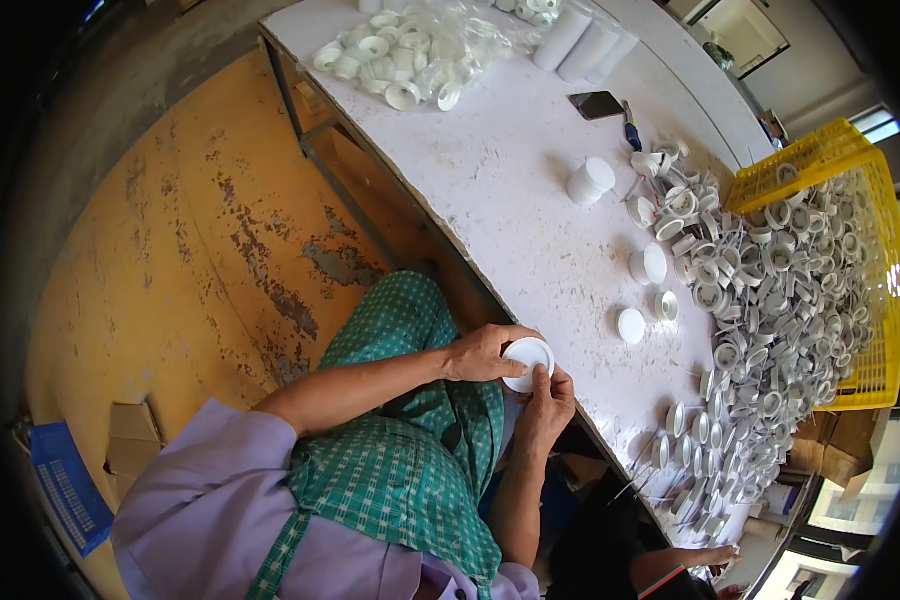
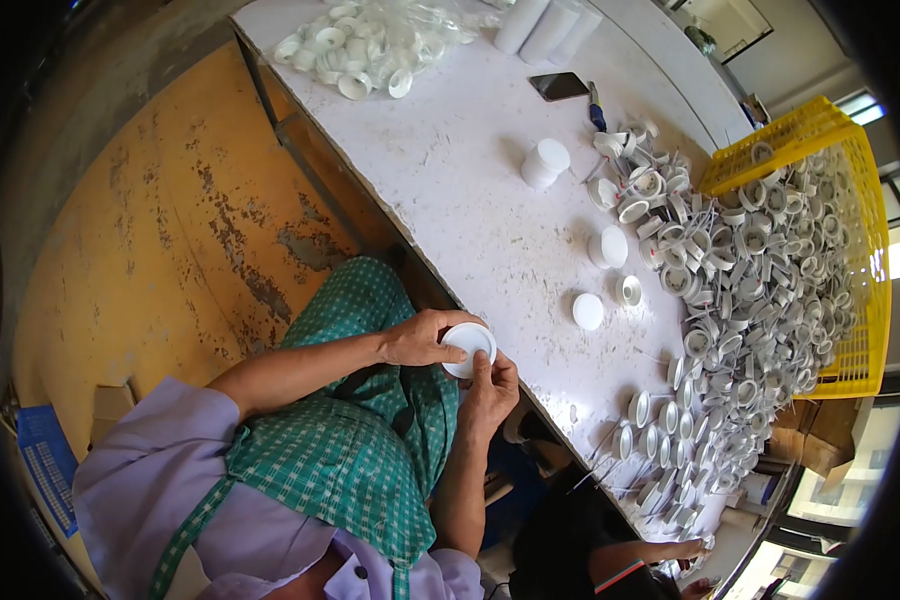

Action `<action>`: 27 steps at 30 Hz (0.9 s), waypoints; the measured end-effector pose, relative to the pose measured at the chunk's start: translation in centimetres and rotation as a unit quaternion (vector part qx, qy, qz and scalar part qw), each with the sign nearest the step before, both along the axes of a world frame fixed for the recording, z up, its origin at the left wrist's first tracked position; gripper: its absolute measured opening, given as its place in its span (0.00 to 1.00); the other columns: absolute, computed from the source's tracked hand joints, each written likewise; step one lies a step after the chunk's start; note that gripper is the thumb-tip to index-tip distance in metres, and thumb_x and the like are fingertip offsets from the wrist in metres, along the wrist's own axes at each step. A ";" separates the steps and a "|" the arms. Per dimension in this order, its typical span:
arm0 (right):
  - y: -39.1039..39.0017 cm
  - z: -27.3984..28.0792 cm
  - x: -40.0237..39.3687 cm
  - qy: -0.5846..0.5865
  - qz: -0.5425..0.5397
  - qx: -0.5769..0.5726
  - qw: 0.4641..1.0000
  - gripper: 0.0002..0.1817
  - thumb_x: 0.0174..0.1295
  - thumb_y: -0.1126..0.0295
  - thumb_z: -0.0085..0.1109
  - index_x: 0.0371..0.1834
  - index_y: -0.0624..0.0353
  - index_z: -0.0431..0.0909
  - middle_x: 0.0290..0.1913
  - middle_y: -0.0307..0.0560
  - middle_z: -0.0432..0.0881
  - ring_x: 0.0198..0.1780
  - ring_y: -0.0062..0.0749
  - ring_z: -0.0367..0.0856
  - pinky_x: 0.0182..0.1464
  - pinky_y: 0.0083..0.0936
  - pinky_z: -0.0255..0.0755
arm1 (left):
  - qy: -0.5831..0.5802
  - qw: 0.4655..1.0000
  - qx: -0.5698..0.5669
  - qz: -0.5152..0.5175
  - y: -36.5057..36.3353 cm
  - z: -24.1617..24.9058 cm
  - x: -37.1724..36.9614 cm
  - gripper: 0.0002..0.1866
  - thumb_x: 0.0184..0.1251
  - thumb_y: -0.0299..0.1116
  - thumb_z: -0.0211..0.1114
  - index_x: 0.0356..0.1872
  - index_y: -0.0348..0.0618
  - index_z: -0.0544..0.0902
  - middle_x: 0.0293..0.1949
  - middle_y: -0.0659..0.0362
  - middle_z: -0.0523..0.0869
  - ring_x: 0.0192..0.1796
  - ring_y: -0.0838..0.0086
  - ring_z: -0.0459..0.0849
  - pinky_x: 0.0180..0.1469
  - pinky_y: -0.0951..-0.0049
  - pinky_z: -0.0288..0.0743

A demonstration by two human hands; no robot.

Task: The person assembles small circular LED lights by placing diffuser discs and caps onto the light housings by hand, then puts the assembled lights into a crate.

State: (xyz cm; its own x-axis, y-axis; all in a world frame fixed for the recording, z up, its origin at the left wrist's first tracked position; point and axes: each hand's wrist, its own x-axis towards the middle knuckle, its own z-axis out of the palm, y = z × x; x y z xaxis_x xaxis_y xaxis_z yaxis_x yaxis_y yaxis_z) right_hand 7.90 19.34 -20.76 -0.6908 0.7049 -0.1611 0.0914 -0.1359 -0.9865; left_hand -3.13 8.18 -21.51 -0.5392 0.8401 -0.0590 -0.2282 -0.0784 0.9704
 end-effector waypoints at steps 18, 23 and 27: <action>-1.7 0.0 -0.8 0.027 0.068 -0.081 0.994 0.15 0.64 0.73 0.54 0.53 0.68 0.75 0.32 0.42 0.80 0.28 0.19 0.76 0.27 0.12 0.70 | -0.161 0.985 0.053 0.003 -3.6 0.3 -0.8 0.23 0.69 0.34 0.55 0.64 0.39 0.66 0.54 0.52 0.76 0.56 0.70 0.77 0.54 0.68 0.78; -1.5 0.1 -1.3 0.036 0.059 -0.074 0.995 0.17 0.64 0.74 0.54 0.55 0.69 0.73 0.28 0.38 0.77 0.27 0.17 0.75 0.26 0.11 0.70 | -0.236 0.963 0.111 0.070 -7.2 0.1 -1.3 0.24 0.75 0.42 0.45 0.65 0.39 0.64 0.57 0.53 0.73 0.58 0.69 0.76 0.53 0.64 0.79; -1.5 -0.1 -1.8 0.027 0.058 -0.043 0.997 0.15 0.65 0.72 0.53 0.53 0.68 0.74 0.27 0.37 0.76 0.26 0.16 0.73 0.26 0.11 0.66 | -0.226 0.955 0.129 0.142 -11.0 0.7 -1.7 0.23 0.73 0.37 0.49 0.66 0.40 0.63 0.56 0.54 0.75 0.56 0.69 0.77 0.51 0.63 0.81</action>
State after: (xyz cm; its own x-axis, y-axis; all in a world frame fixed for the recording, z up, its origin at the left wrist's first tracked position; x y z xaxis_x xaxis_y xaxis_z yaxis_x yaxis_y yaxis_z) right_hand 6.08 17.86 -20.82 -0.7761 0.6049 -0.1784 0.0584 -0.2126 -0.9754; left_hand -4.84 -2.78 -20.81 -0.7166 0.6811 -0.1504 -0.5531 -0.4234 0.7175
